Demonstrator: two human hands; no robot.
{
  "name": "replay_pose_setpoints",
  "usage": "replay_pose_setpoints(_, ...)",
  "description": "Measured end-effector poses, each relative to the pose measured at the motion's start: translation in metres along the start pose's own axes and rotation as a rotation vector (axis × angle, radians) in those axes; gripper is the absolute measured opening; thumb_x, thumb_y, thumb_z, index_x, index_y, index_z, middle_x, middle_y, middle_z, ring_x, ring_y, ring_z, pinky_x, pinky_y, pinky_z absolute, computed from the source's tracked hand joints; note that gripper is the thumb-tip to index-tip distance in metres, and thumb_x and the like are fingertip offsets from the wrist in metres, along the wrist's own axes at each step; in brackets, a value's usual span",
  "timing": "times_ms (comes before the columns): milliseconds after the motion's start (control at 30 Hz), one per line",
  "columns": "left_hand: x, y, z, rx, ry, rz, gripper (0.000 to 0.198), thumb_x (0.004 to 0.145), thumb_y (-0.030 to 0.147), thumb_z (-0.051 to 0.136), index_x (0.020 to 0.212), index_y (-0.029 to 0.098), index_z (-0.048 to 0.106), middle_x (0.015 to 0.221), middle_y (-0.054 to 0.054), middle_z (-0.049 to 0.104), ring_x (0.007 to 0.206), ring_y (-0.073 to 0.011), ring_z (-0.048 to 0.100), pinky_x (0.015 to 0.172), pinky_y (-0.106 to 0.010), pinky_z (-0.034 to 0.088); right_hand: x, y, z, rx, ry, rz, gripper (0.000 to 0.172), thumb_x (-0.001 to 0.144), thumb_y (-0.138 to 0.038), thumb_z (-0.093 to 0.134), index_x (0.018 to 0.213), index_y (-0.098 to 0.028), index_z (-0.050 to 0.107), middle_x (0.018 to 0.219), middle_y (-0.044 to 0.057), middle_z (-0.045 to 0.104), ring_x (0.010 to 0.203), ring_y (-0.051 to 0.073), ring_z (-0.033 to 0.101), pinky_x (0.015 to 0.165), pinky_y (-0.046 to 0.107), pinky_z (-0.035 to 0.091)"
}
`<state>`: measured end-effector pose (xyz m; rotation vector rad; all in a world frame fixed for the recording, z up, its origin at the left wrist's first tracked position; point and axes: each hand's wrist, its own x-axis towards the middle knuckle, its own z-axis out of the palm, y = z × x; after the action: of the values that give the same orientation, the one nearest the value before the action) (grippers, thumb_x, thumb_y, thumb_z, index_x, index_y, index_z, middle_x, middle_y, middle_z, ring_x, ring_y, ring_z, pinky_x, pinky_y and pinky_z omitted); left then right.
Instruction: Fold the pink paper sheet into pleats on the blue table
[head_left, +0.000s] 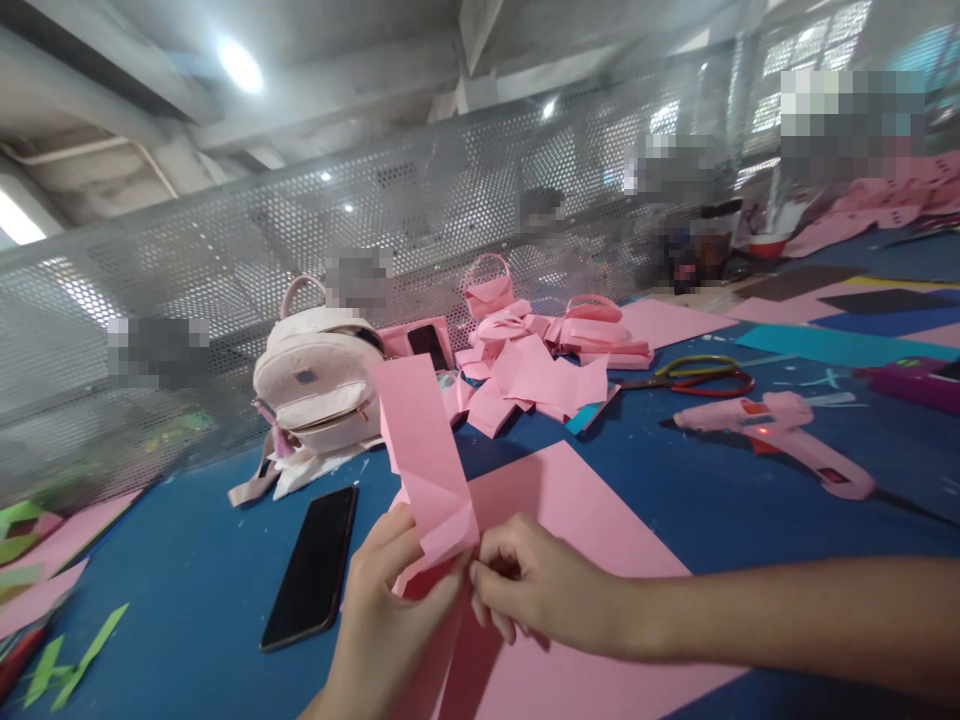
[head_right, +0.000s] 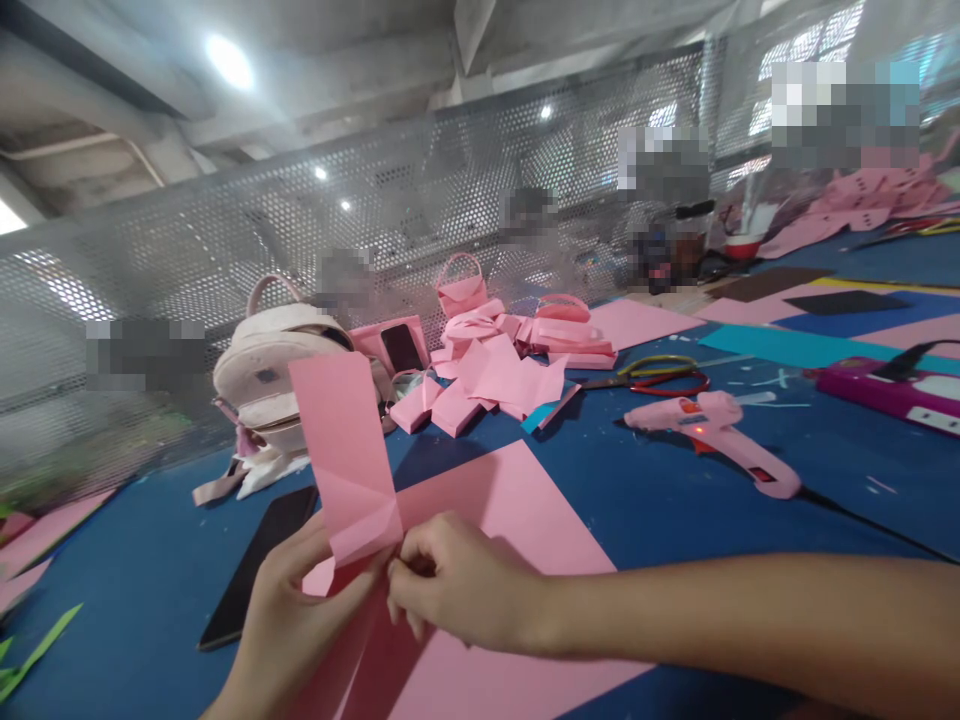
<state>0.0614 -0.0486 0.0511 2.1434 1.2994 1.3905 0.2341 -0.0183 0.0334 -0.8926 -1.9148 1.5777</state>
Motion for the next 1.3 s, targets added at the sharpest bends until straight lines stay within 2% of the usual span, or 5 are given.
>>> replay_pose_setpoints(300, 0.003, 0.000, -0.006, 0.079, -0.036, 0.113, 0.018, 0.081, 0.018, 0.070, 0.090, 0.032, 0.076, 0.084, 0.001, 0.070, 0.076, -0.0159, 0.064, 0.065, -0.024, 0.046, 0.000, 0.003, 0.000, -0.024, 0.005, 0.016, 0.022, 0.078, -0.017, 0.045, 0.065, -0.017, 0.062, 0.051, -0.004, 0.056, 0.037, 0.006, 0.044, 0.031, 0.015, 0.034)
replay_pose_setpoints(567, 0.003, 0.003, -0.005, 0.010, -0.044, 0.033, 0.016, 0.084, 0.021, 0.066, 0.069, 0.024, 0.071, 0.077, 0.001, 0.066, 0.069, -0.0137, 0.061, 0.064, -0.022, 0.046, 0.001, -0.008, -0.003, 0.004, -0.003, 0.058, 0.020, 0.077, -0.018, 0.045, 0.063, -0.017, 0.059, 0.048, -0.005, 0.052, 0.037, 0.007, 0.044, 0.028, 0.014, 0.032)
replay_pose_setpoints(933, 0.001, 0.001, -0.007, 0.066, 0.001, -0.013, 0.017, 0.083, 0.027, 0.066, 0.068, 0.024, 0.072, 0.076, 0.000, 0.068, 0.066, -0.0146, 0.060, 0.063, -0.023, 0.046, 0.002, -0.008, -0.007, 0.122, -0.033, 0.000, 0.023, 0.080, -0.019, 0.041, 0.070, -0.016, 0.061, 0.049, -0.006, 0.052, 0.035, 0.007, 0.036, 0.027, 0.015, 0.029)
replay_pose_setpoints(1167, 0.003, -0.003, -0.008, 0.100, 0.009, 0.051, 0.018, 0.081, 0.022, 0.066, 0.063, 0.023, 0.070, 0.071, 0.001, 0.068, 0.065, -0.0144, 0.063, 0.060, -0.021, 0.048, 0.005, -0.002, -0.007, 0.158, -0.036, -0.074, 0.028, 0.086, -0.016, 0.039, 0.072, -0.015, 0.062, 0.049, -0.005, 0.054, 0.040, 0.007, 0.042, 0.041, 0.016, 0.039)
replay_pose_setpoints(1300, 0.002, -0.005, -0.008, 0.100, -0.007, 0.039, 0.017, 0.080, 0.020, 0.065, 0.064, 0.022, 0.071, 0.070, 0.000, 0.068, 0.063, -0.0156, 0.063, 0.060, -0.022, 0.050, 0.004, -0.007, -0.009, 0.171, -0.021, -0.081, 0.028, 0.086, -0.016, 0.038, 0.072, -0.015, 0.062, 0.049, -0.005, 0.053, 0.039, 0.007, 0.041, 0.040, 0.016, 0.036)
